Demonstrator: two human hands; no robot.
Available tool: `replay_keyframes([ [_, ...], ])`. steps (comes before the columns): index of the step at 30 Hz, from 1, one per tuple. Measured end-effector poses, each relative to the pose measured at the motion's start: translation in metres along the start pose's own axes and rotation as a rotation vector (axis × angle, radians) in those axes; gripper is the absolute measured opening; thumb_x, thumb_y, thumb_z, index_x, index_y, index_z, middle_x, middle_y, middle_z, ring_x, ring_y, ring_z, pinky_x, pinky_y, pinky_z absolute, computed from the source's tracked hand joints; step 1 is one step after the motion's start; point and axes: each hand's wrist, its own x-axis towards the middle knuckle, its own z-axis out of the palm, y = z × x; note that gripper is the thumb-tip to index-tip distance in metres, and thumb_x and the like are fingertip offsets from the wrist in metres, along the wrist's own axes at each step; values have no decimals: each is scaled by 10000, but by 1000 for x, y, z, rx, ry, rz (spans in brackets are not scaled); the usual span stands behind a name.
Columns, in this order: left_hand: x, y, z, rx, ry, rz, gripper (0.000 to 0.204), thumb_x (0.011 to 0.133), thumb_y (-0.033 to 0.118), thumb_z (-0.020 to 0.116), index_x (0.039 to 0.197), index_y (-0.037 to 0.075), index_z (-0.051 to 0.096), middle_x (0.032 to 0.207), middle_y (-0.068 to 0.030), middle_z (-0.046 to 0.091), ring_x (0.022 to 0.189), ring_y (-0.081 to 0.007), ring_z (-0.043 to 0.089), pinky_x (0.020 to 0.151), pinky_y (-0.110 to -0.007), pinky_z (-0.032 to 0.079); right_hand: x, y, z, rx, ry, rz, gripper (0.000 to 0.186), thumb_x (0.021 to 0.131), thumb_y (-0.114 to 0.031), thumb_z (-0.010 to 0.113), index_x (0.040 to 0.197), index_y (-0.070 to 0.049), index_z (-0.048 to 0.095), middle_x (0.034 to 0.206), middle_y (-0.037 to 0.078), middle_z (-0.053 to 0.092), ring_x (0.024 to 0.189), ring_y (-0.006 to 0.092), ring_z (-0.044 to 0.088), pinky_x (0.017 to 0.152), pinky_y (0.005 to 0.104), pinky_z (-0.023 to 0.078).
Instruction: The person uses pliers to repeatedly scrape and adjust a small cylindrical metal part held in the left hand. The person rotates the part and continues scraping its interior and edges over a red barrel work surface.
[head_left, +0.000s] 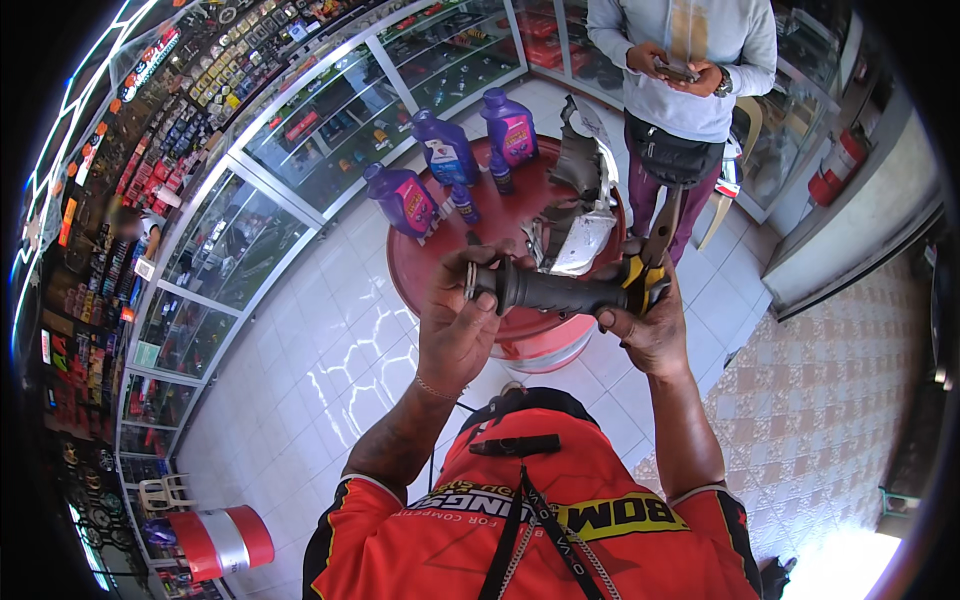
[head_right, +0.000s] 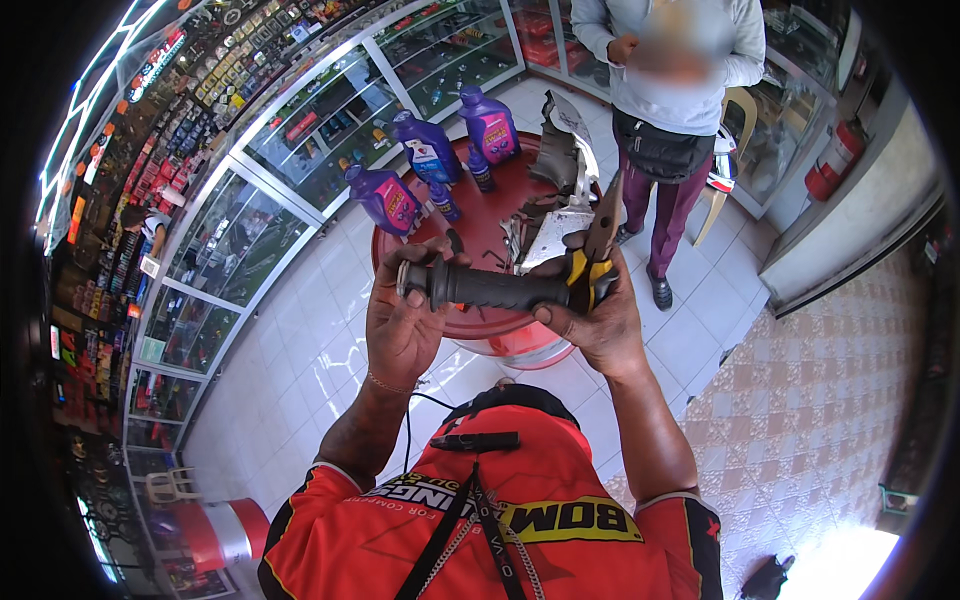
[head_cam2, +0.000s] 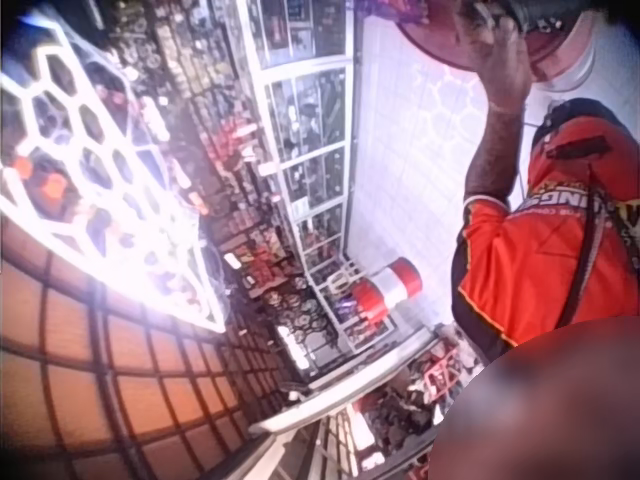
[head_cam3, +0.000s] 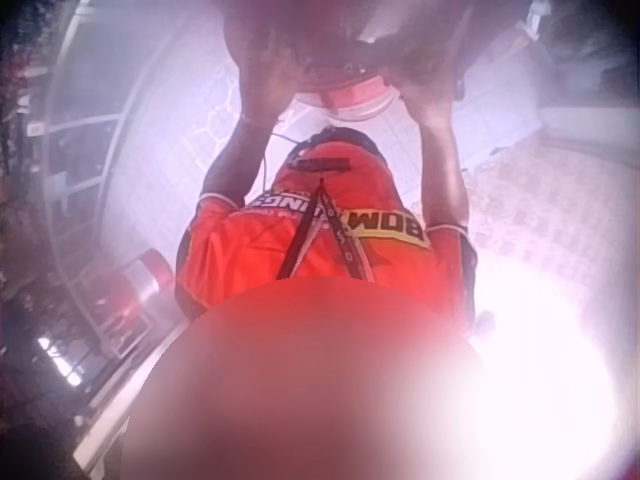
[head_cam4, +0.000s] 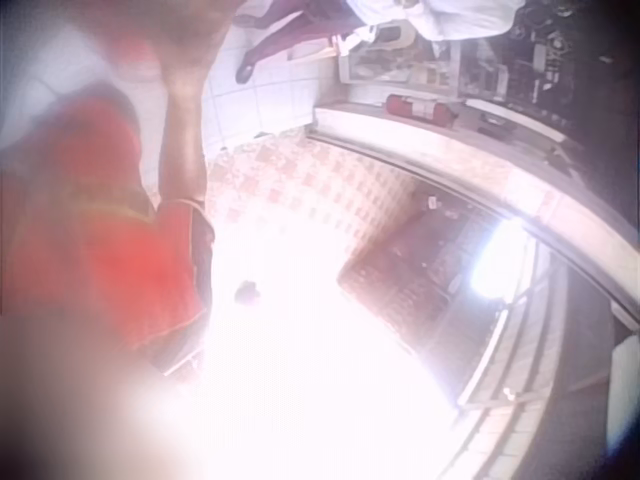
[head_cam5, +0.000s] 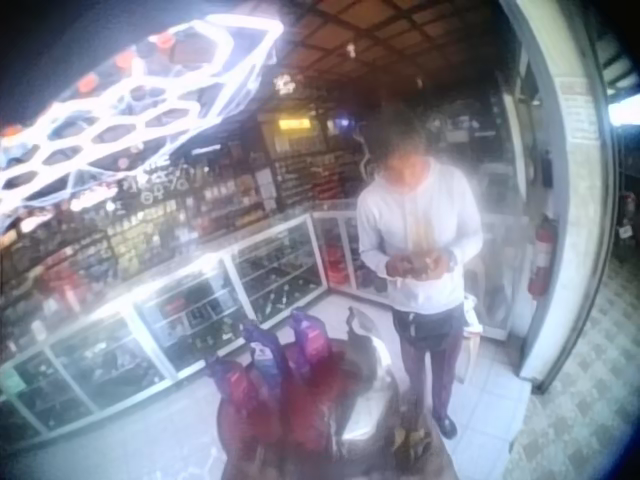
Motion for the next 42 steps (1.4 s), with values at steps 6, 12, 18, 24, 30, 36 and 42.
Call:
replay_keyframes([
  [6, 5, 7, -18, 45, -58, 34, 470, 949, 44, 671, 1385, 61, 496, 1433, -187, 520, 1366, -365, 514, 1151, -521, 422, 13, 11, 10, 35, -30, -119, 785, 760, 134, 822, 1387, -111, 418, 1202, 137, 678, 1084, 244, 703, 919, 371, 622],
  [12, 10, 16, -39, 68, -77, 65, 502, 922, 15, 696, 1377, 65, 491, 1452, -174, 528, 1360, -348, 533, 1159, -509, 401, 26, 19, 26, 82, -26, -89, 776, 752, 80, 856, 1376, -126, 443, 1207, 95, 679, 1109, 214, 675, 923, 329, 584],
  [18, 14, 29, -61, 37, -57, 66, 523, 901, -16, 709, 1371, 64, 494, 1470, -191, 511, 1367, -359, 533, 1148, -487, 420, 43, 30, 46, -2, -16, -118, 765, 769, 120, 821, 1388, -121, 441, 1205, 92, 676, 1103, 204, 674, 901, 321, 594],
  [24, 14, 46, -85, 48, -35, 73, 511, 905, -25, 707, 1362, 58, 496, 1481, -195, 500, 1376, -366, 527, 1089, -443, 490, 61, 39, 67, -97, -59, -209, 755, 778, 145, 801, 1392, -101, 436, 1205, 90, 678, 1160, 203, 648, 952, 340, 589],
  [30, 16, 56, -111, 80, -70, 189, 529, 893, -50, 708, 1364, 47, 487, 1480, -197, 497, 1381, -365, 521, 1081, -445, 508, 85, 47, 87, -113, -160, -264, 722, 775, 181, 778, 1354, -89, 442, 1214, 121, 673, 1180, 233, 645, 964, 360, 589],
  [36, 12, 69, -136, 70, -40, 223, 552, 880, -76, 706, 1369, 59, 489, 1518, -226, 451, 1386, -346, 515, 1106, -449, 485, 115, 40, 107, -218, -296, -258, 684, 754, 193, 778, 1302, -63, 460, 1217, 134, 662, 1221, 282, 641, 1013, 408, 567],
  [42, 12, 79, -152, 85, -9, 248, 606, 850, -111, 719, 1380, 54, 475, 1547, -234, 425, 1346, -287, 553, 1052, -383, 534, 169, 3, 133, -490, -518, -199, 660, 729, 123, 841, 1273, -33, 502, 1160, 127, 673, 1203, 283, 643, 1034, 420, 541],
])
